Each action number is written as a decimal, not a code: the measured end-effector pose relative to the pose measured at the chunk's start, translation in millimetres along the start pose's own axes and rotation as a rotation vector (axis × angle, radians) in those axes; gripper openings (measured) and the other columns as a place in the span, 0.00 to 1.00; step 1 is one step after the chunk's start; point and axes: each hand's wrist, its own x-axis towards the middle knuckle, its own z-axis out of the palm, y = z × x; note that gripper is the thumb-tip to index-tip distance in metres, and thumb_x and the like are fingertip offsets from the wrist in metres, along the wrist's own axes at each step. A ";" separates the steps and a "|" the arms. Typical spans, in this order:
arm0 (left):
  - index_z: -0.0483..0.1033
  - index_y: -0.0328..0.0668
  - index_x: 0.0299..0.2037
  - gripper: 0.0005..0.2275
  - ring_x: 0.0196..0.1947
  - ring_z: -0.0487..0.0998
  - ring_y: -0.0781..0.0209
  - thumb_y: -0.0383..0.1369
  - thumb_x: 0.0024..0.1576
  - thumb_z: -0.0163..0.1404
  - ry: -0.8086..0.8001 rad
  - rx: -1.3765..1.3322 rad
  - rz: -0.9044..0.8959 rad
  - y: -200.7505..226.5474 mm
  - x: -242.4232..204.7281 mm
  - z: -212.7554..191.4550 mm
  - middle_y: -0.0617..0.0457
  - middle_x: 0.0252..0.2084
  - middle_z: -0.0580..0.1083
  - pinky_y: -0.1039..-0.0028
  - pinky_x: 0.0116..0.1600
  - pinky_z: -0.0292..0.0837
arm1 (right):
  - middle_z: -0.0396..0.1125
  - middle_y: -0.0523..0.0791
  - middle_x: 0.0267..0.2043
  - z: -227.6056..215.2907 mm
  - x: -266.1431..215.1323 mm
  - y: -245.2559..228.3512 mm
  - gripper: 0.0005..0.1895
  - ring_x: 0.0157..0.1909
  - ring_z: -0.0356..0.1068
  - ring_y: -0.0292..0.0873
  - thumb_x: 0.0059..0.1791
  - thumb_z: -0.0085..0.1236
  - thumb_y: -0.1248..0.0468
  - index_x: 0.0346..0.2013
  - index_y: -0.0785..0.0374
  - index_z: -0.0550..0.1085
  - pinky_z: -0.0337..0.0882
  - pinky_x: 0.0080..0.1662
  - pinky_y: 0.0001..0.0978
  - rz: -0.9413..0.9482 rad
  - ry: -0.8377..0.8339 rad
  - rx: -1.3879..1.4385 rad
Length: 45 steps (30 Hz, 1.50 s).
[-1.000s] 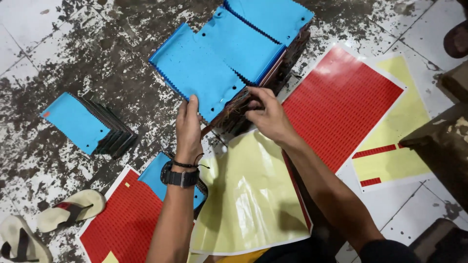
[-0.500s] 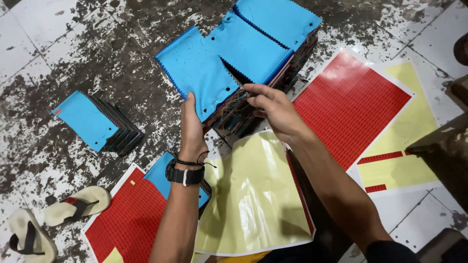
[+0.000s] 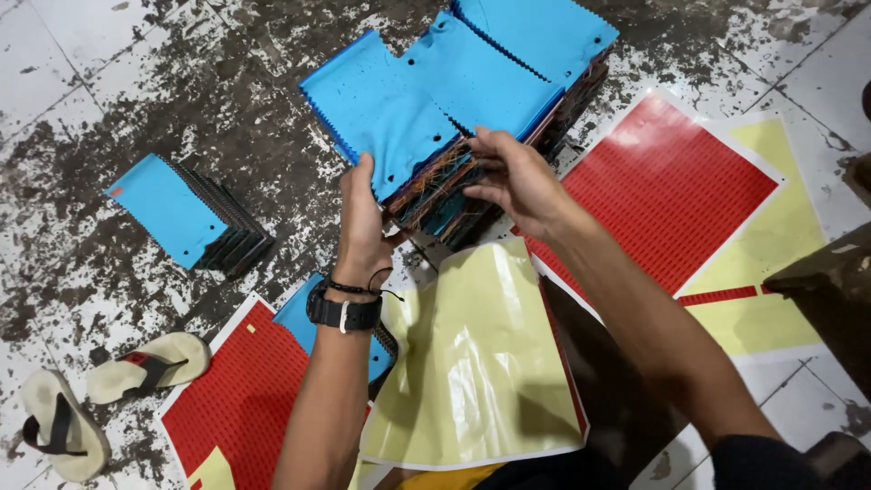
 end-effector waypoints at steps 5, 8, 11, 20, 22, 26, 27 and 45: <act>0.40 0.45 0.74 0.41 0.67 0.48 0.19 0.57 0.56 0.42 -0.015 -0.122 -0.040 20.9 -24.6 10.1 0.25 0.72 0.37 0.39 0.57 0.61 | 0.46 0.52 0.54 7.4 -10.5 -5.8 0.44 0.62 0.50 0.54 0.46 0.62 0.45 0.65 0.72 0.61 0.66 0.68 0.49 0.065 0.021 0.125; 0.41 0.48 0.73 0.39 0.65 0.51 0.26 0.56 0.56 0.44 -0.012 -0.152 -0.050 9.2 -9.8 4.4 0.26 0.70 0.41 0.49 0.53 0.61 | 0.49 0.41 0.40 18.9 -20.8 -3.7 0.29 0.51 0.59 0.43 0.42 0.63 0.47 0.47 0.64 0.67 0.70 0.65 0.42 0.114 0.052 0.301; 0.43 0.47 0.71 0.37 0.59 0.55 0.33 0.54 0.57 0.47 0.006 -0.131 -0.024 -12.6 8.6 0.9 0.27 0.67 0.43 0.60 0.44 0.63 | 0.34 0.54 0.56 44.1 -35.4 -5.6 0.41 0.63 0.42 0.59 0.39 0.67 0.48 0.54 0.62 0.54 0.61 0.67 0.53 0.127 0.050 0.362; 0.50 0.42 0.68 0.33 0.52 0.65 0.34 0.48 0.58 0.51 0.067 -0.107 0.092 -22.8 -4.4 8.9 0.24 0.62 0.55 0.69 0.36 0.69 | 0.28 0.66 0.72 64.0 -15.2 6.7 0.76 0.72 0.38 0.77 0.32 0.75 0.39 0.74 0.67 0.33 0.59 0.64 0.75 0.087 0.219 0.050; 0.50 0.42 0.69 0.34 0.51 0.65 0.38 0.47 0.57 0.51 0.059 -0.119 0.102 -24.2 -2.1 4.7 0.25 0.61 0.56 0.70 0.37 0.68 | 0.33 0.65 0.72 62.2 -8.1 10.4 0.75 0.72 0.43 0.76 0.32 0.76 0.41 0.74 0.68 0.36 0.65 0.61 0.73 0.093 0.266 0.016; 0.53 0.44 0.61 0.34 0.45 0.65 0.50 0.58 0.53 0.47 0.043 -0.300 -0.070 -40.4 -5.0 -9.0 0.42 0.50 0.58 0.67 0.40 0.70 | 0.39 0.69 0.69 59.2 -7.4 12.3 0.64 0.67 0.49 0.78 0.34 0.74 0.50 0.71 0.71 0.44 0.69 0.56 0.75 0.034 0.295 0.121; 0.57 0.45 0.54 0.30 0.39 0.69 0.53 0.59 0.53 0.46 0.008 -0.357 -0.109 -42.8 -7.3 -12.4 0.49 0.40 0.62 0.70 0.38 0.71 | 0.37 0.69 0.69 62.6 -8.9 9.0 0.65 0.68 0.46 0.79 0.35 0.73 0.49 0.72 0.72 0.42 0.67 0.57 0.76 0.024 0.281 0.137; 0.63 0.37 0.65 0.39 0.59 0.74 0.46 0.52 0.46 0.60 -0.033 -0.414 -0.048 -17.3 76.7 -16.1 0.38 0.60 0.72 0.58 0.63 0.70 | 0.66 0.51 0.37 27.9 -37.1 32.9 0.29 0.44 0.72 0.53 0.40 0.66 0.55 0.52 0.56 0.64 0.75 0.55 0.56 0.100 0.117 0.218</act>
